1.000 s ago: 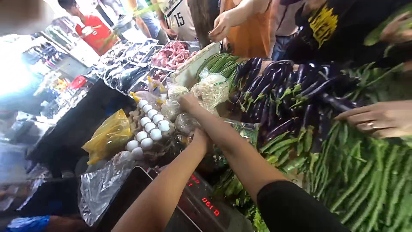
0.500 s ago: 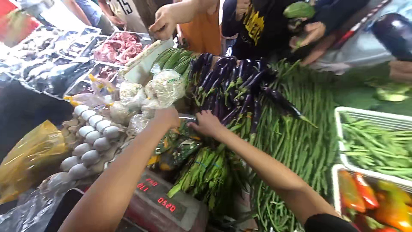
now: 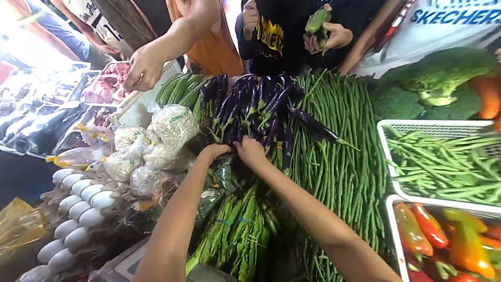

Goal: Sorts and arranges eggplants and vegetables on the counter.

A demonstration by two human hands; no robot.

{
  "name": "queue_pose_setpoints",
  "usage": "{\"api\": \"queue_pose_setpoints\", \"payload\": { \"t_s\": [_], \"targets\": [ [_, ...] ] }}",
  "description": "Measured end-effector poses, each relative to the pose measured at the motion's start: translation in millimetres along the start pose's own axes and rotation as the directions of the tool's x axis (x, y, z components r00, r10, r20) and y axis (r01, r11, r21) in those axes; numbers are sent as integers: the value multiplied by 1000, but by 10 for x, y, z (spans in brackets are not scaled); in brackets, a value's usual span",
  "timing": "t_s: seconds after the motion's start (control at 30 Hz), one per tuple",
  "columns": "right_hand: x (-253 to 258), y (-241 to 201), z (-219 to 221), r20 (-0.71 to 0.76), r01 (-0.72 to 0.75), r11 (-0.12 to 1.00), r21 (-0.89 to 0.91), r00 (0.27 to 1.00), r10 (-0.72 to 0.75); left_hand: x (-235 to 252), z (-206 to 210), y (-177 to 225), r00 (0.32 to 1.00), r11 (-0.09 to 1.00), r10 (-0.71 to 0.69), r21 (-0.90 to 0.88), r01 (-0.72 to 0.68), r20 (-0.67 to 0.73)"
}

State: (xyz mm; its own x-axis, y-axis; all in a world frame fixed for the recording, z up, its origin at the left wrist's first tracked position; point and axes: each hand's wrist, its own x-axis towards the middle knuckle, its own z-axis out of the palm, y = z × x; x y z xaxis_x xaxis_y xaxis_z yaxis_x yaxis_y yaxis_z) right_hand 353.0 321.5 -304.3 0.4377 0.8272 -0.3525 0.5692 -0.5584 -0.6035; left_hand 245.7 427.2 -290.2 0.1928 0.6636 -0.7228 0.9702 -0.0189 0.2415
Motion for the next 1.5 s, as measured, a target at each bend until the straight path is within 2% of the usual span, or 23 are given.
{"api": "queue_pose_setpoints", "payload": {
  "t_s": [0.13, 0.2, 0.3, 0.33, 0.4, 0.5, 0.53, 0.57, 0.6, 0.63, 0.67, 0.7, 0.73, 0.8, 0.9, 1.03, 1.17, 1.33, 1.43, 1.5],
  "targets": [
    [201, -336, 241, -54, -98, 981, -166, 994, 90, -83, 72, 6, 995, 993, -46, -111, 36, -88],
    [292, -405, 242, -45, -152, 978, -145, 988, 147, -214, 50, 20, 981, 964, -81, -263, 31, -179],
    [353, -424, 295, -42, -193, 973, -127, 981, 189, -183, 33, 7, 917, 823, -151, -561, -90, -369],
    [395, -445, 303, -40, -208, 968, -142, 978, 205, -172, 21, 15, 888, 801, -140, -577, -159, -438],
    [463, -464, 310, -18, -207, 969, -139, 978, 206, -174, -11, 27, 803, 813, -40, -486, -320, -595],
    [457, -426, 293, 11, -166, 974, -156, 985, 169, -124, -88, 94, 578, 775, 74, -318, -546, -813],
    [425, -406, 274, 14, -154, 977, -146, 987, 158, -144, -162, 127, 538, 782, 122, -253, -569, -834],
    [391, -391, 257, 14, -150, 980, -131, 988, 153, -195, -252, 154, 539, 821, 192, -167, -546, -820],
    [375, -383, 271, 2, -149, 980, -130, 989, 151, -256, -356, 180, 605, 881, 256, -75, -466, -754],
    [379, -377, 315, -27, -149, 980, -131, 989, 147, -277, -458, 217, 710, 937, 268, 5, -349, -652],
    [396, -373, 375, -60, -147, 982, -122, 988, 140, -239, -535, 255, 806, 971, 222, 47, -235, -550],
    [402, -363, 423, -85, -135, 986, -101, 988, 127, -143, -570, 275, 864, 988, 149, 48, -144, -481],
    [407, -348, 448, -97, -123, 990, -68, 988, 117, -21, -570, 271, 890, 996, 88, 28, -85, -447],
    [424, -284, 452, -109, -85, 996, -28, 991, 81, 282, -510, 201, 893, 997, 62, -10, -74, -446],
    [456, -208, 421, -100, -63, 997, -49, 993, 58, 660, -344, 120, 916, 998, 64, 32, -56, -395],
    [247, -254, 177, -13, -54, 998, 33, 998, 55, 838, -284, -7, 918, 997, 70, 5, -74, -391],
    [-226, -288, -230, 184, -49, 991, 125, 983, 25, 872, -376, -233, 947, 971, 175, -109, -211, -270],
    [-665, -90, -701, 370, 24, 971, 239, 922, -114, 631, -407, -280, 972, 948, -17, -312, -59, -234],
    [-856, 85, -945, 442, 3, 940, 340, 882, -163, 609, -249, -378, 973, 881, -12, -464, -98, -230],
    [-923, 233, -1038, 466, -53, 871, 489, 860, -209, 579, -171, -376, 971, 821, -1, -555, -135, -239]
  ]
}}
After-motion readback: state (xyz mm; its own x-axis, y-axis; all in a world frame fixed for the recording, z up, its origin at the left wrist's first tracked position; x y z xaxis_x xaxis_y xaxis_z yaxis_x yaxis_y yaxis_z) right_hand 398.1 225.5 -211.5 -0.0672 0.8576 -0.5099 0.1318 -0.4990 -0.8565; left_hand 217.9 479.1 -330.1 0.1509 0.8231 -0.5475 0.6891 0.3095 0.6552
